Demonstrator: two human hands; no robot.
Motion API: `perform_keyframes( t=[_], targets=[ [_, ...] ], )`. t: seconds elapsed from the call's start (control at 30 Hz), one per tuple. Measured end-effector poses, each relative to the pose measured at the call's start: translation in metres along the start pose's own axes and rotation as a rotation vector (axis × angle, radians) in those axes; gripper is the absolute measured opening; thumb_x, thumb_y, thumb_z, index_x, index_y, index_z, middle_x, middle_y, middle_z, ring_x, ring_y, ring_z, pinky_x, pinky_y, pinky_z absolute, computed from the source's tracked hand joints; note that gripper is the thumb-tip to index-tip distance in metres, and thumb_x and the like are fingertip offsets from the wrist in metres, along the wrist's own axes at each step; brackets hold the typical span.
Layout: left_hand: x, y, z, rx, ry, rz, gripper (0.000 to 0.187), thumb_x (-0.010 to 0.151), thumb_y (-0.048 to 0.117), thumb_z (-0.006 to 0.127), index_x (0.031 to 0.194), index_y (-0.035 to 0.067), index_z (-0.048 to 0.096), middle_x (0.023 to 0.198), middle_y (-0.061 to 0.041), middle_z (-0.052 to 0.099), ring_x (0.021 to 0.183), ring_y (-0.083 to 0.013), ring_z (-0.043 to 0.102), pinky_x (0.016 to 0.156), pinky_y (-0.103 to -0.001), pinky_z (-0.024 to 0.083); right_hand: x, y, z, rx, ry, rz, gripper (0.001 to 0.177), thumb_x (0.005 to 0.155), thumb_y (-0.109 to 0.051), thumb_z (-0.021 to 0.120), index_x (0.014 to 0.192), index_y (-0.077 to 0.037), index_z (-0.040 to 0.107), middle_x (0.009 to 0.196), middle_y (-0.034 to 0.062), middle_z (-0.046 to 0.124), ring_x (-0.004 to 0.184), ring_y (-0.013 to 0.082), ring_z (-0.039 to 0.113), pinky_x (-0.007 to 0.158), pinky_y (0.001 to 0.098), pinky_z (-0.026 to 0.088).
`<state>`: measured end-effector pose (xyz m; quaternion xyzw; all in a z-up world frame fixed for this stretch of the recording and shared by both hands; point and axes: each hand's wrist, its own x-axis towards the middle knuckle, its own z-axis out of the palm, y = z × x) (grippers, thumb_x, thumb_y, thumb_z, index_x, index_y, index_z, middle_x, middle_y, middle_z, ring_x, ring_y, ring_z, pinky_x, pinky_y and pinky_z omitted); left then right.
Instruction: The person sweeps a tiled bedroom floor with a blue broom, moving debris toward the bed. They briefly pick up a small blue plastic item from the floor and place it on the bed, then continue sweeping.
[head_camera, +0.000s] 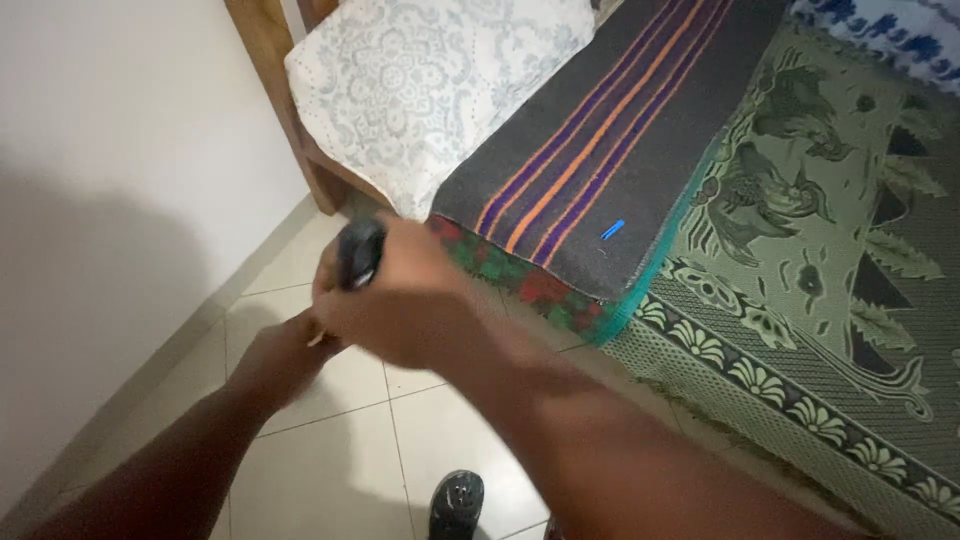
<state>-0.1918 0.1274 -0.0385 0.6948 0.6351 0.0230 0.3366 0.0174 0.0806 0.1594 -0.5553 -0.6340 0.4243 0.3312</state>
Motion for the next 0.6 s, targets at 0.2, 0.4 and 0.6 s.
perform_keyframes(
  t=[0.2, 0.4, 0.6],
  targets=[
    [-0.026, 0.034, -0.049, 0.108, 0.033, 0.057, 0.041, 0.089, 0.047, 0.073, 0.111, 0.012, 0.072, 0.093, -0.014, 0.079, 0.088, -0.0306, 0.076, 0.086, -0.047, 0.056, 0.009, -0.021, -0.015, 0.177, -0.080, 0.033, 0.013, 0.075, -0.015, 0.071, 0.086, -0.009, 0.073, 0.083, 0.0102, 0.075, 0.072, 0.0170, 0.071, 0.065, 0.0352, 0.060],
    [-0.018, -0.086, -0.020, 0.213, 0.065, 0.019, 0.032, 0.105, 0.034, 0.052, 0.116, 0.008, 0.069, 0.097, -0.020, 0.078, 0.093, -0.0377, 0.074, 0.084, -0.049, 0.057, -0.007, 0.014, 0.057, 0.096, -0.019, -0.111, 0.031, 0.072, -0.025, 0.084, 0.097, -0.014, 0.069, 0.091, 0.0050, 0.069, 0.085, 0.0181, 0.070, 0.077, 0.0340, 0.057],
    [-0.061, -0.111, 0.045, -0.162, 0.019, 0.109, 0.028, 0.089, 0.034, 0.063, 0.110, 0.018, 0.071, 0.105, -0.006, 0.078, 0.101, -0.0262, 0.074, 0.088, -0.045, 0.059, -0.054, 0.047, 0.061, 0.064, -0.287, -0.284, 0.019, 0.075, -0.008, 0.067, 0.092, -0.013, 0.073, 0.086, 0.0053, 0.075, 0.083, 0.0191, 0.074, 0.079, 0.0324, 0.059]
  ],
)
